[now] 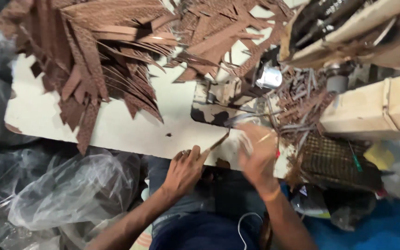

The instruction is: Stitching together patterned brown material components using an industrial sewing machine.

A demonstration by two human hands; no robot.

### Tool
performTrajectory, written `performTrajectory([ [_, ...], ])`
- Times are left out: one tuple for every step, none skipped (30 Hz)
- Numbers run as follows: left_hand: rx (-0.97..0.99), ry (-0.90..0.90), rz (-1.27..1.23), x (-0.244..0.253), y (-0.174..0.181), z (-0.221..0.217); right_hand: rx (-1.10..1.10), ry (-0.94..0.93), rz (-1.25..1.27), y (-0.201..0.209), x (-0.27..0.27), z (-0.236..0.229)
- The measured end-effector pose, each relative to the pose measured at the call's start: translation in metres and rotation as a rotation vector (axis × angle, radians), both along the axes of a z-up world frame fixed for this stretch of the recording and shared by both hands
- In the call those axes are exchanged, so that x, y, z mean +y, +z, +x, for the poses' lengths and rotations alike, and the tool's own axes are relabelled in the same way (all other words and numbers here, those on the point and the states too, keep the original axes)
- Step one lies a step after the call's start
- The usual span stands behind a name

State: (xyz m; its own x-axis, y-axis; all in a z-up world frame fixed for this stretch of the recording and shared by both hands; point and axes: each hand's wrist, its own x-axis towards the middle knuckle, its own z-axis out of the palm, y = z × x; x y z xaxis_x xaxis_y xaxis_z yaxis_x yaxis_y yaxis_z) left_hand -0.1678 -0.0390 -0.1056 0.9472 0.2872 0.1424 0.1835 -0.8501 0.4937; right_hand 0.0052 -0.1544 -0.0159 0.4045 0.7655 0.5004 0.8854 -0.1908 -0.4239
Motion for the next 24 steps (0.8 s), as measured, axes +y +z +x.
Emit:
performTrajectory([
  [-0.004, 0.015, 0.016, 0.001, -0.001, 0.0, -0.004, 0.015, 0.016, -0.004, 0.002, -0.008],
  [0.006, 0.043, -0.046, 0.001, -0.002, -0.001, -0.057, 0.172, -0.051, -0.007, 0.004, -0.016],
  [0.023, 0.076, -0.112, 0.001, -0.003, -0.006, -0.104, 0.334, -0.121, -0.012, 0.005, -0.027],
  [0.027, 0.099, -0.101, 0.005, 0.003, -0.009, -0.102, 0.356, -0.109, -0.036, -0.008, -0.026],
  [-0.018, 0.108, -0.167, 0.009, 0.009, -0.012, 0.07, 0.274, -0.257, -0.059, -0.021, -0.023],
  [-0.065, 0.116, -0.232, 0.012, 0.016, -0.015, 0.238, 0.192, -0.409, -0.083, -0.032, -0.02],
  [-0.069, 0.141, -0.221, 0.029, 0.001, -0.018, 0.232, 0.218, -0.402, -0.083, -0.032, -0.025],
  [-0.134, 0.217, -0.265, 0.046, -0.014, -0.021, 0.461, 0.116, -0.417, -0.082, -0.033, -0.029],
  [-0.204, 0.282, -0.307, 0.064, -0.029, -0.021, 0.687, 0.006, -0.431, -0.082, -0.035, -0.032],
  [-0.212, 0.296, -0.294, 0.103, -0.006, -0.015, 0.681, 0.025, -0.425, -0.078, -0.03, -0.032],
  [-0.412, 0.48, -0.081, 0.14, 0.016, -0.009, 0.7, 0.015, -0.251, -0.073, -0.029, -0.035],
  [-0.61, 0.656, 0.141, 0.177, 0.039, -0.003, 0.716, 0.007, -0.077, -0.068, -0.028, -0.037],
  [-0.614, 0.658, 0.145, 0.203, 0.044, 0.003, 0.714, 0.011, -0.074, -0.072, -0.027, -0.038],
  [-0.622, 0.769, 0.149, 0.229, 0.048, 0.011, 0.807, -0.038, -0.037, -0.076, -0.027, -0.039],
  [-0.632, 0.876, 0.148, 0.254, 0.053, 0.021, 0.897, -0.09, 0.0, -0.08, -0.029, -0.039],
  [-0.639, 0.875, 0.148, 0.254, 0.055, 0.021, 0.891, -0.09, 0.004, -0.079, -0.033, -0.038],
  [-0.64, 0.899, 0.148, 0.257, 0.059, 0.023, 0.958, -0.088, 0.024, -0.079, -0.034, -0.037],
  [-0.64, 0.923, 0.147, 0.26, 0.063, 0.026, 1.025, -0.085, 0.043, -0.079, -0.036, -0.036],
  [-0.643, 0.913, 0.146, 0.258, 0.07, 0.025, 1.024, -0.092, 0.051, -0.086, -0.04, -0.033],
  [-0.656, 0.95, 0.109, 0.257, 0.077, 0.025, 1.09, -0.11, 0.1, -0.093, -0.044, -0.031],
  [-0.666, 0.989, 0.068, 0.253, 0.082, 0.023, 1.156, -0.128, 0.145, -0.101, -0.05, -0.028],
  [-0.665, 0.982, 0.064, 0.263, 0.07, 0.025, 1.155, -0.136, 0.148, -0.096, -0.049, -0.029],
  [-0.667, 0.938, 0.115, 0.272, 0.057, 0.024, 1.154, -0.161, 0.153, -0.091, -0.049, -0.029],
  [-0.668, 0.894, 0.165, 0.281, 0.044, 0.022, 1.153, -0.187, 0.158, -0.086, -0.048, -0.029],
])
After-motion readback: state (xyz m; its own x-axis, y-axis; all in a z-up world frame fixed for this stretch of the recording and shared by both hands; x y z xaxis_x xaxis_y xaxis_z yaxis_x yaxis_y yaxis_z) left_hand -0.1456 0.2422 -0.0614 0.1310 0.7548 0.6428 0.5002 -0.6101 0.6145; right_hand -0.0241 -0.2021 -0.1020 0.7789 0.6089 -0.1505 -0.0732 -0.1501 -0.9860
